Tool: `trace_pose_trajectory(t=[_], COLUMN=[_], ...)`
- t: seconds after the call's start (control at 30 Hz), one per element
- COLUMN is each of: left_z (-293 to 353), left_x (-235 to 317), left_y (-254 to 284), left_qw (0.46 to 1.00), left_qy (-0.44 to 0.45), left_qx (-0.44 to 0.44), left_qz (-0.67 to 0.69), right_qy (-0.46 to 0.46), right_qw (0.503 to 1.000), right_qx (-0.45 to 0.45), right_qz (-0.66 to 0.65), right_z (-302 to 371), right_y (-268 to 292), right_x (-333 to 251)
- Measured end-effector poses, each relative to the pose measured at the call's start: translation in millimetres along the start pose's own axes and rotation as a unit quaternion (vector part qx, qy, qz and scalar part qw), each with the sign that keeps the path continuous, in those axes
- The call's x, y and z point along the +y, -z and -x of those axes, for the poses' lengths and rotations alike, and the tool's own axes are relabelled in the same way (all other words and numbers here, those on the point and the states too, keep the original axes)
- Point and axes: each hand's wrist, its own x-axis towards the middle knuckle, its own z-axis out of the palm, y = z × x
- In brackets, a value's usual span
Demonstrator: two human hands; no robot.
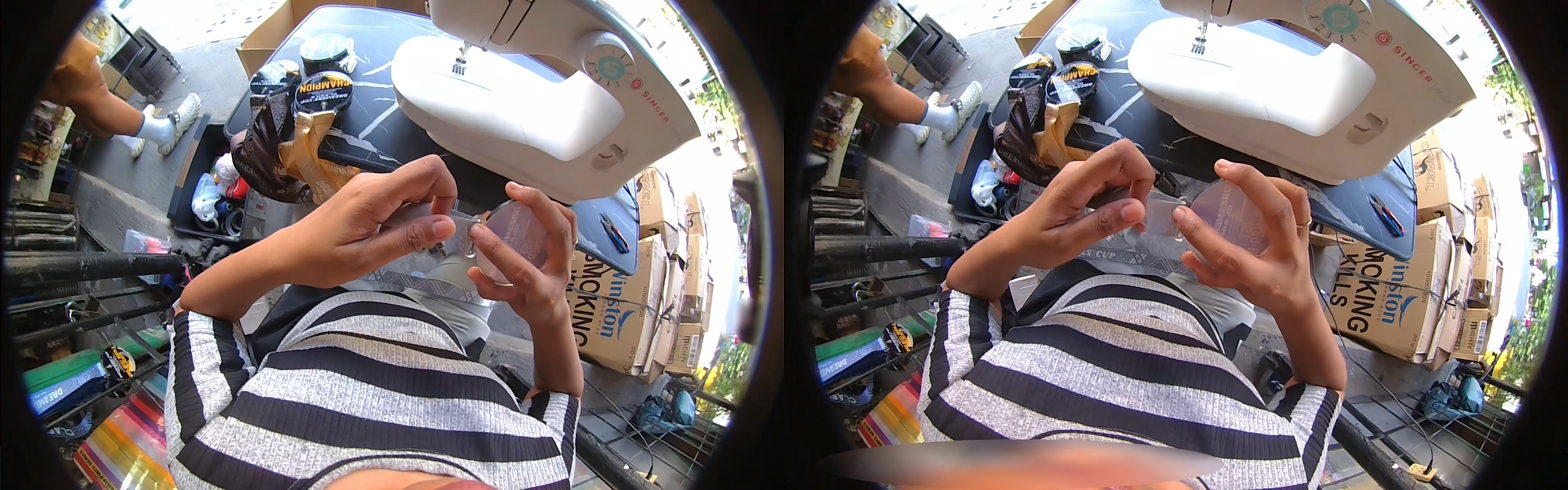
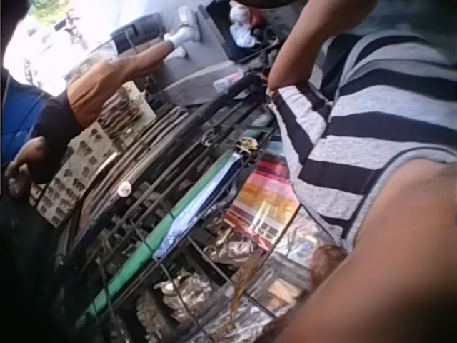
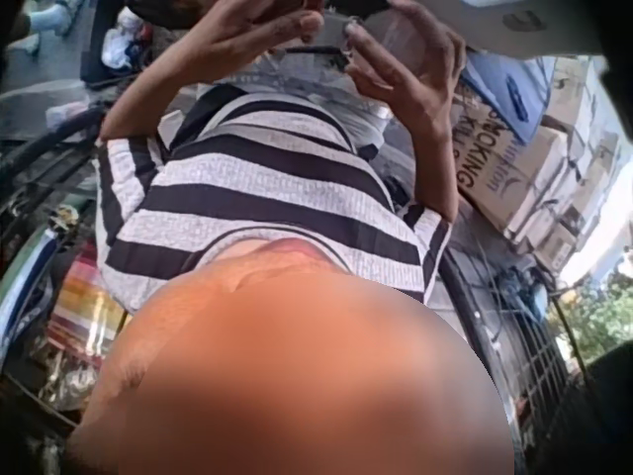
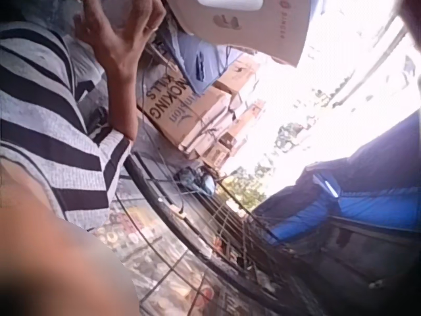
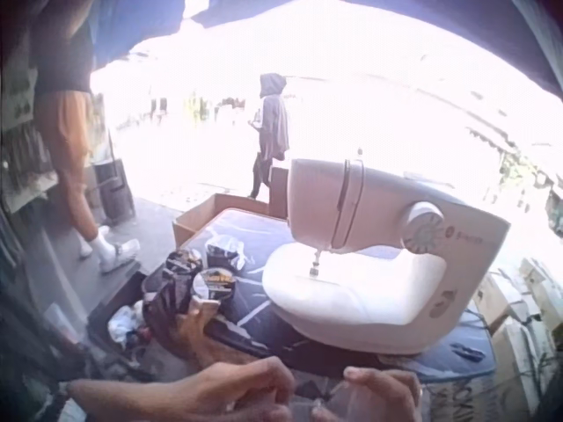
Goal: The person threads a Singer sewing machine, guiding thread through the upper tension assembly and needle area. They then handle a spool of thread and a strip of ribbon, preparing materials for sewing.
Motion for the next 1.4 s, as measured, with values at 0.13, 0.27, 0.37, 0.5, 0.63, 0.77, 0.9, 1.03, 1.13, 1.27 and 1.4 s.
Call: trace_pose_trajectory(t=[0.13,0.27,0.37,0.5,0.63,0.77,0.9,1.03,1.13,1.27,1.4], left_z=[-1,-4,-3,-3,-4,-3,-4,-5,-6,-17,-58], left_x=[2,1,1,0,1,5,6,8,5,-5,-28], left_y=[3,3,3,3,4,4,0,8,10,15,41], left_qw=[0.996,0.994,0.997,0.998,0.997,0.997,0.996,0.998,0.994,0.985,0.977], left_qy=[0.011,-0.030,-0.027,-0.027,-0.033,0.015,0.009,0.026,0.006,-0.008,0.015], left_qx=[-0.016,-0.002,-0.005,-0.003,-0.005,-0.014,0.069,0.042,0.049,0.066,0.092], left_qz=[-0.088,-0.109,-0.074,-0.055,-0.063,-0.080,0.049,-0.033,-0.100,-0.160,-0.189], right_qy=[-0.005,-0.008,-0.015,-0.002,0.001,-0.007,-0.014,-0.008,-0.002,0.011,-0.036], right_qw=[1.000,1.000,1.000,1.000,0.999,1.000,0.999,1.000,1.000,0.998,0.997], right_qx=[0.010,0.006,0.005,0.022,0.031,0.025,0.029,0.026,0.024,-0.005,-0.047], right_qz=[0.010,0.022,0.008,-0.001,-0.007,-0.014,-0.012,-0.005,0.008,0.064,0.059], right_z=[-2,-3,-2,-1,-1,0,1,1,-1,-12,-41], right_y=[-1,-1,-2,-5,-6,-6,-6,-6,-6,-6,-19], right_x=[-2,-5,-5,-3,-1,-1,1,3,2,11,49])
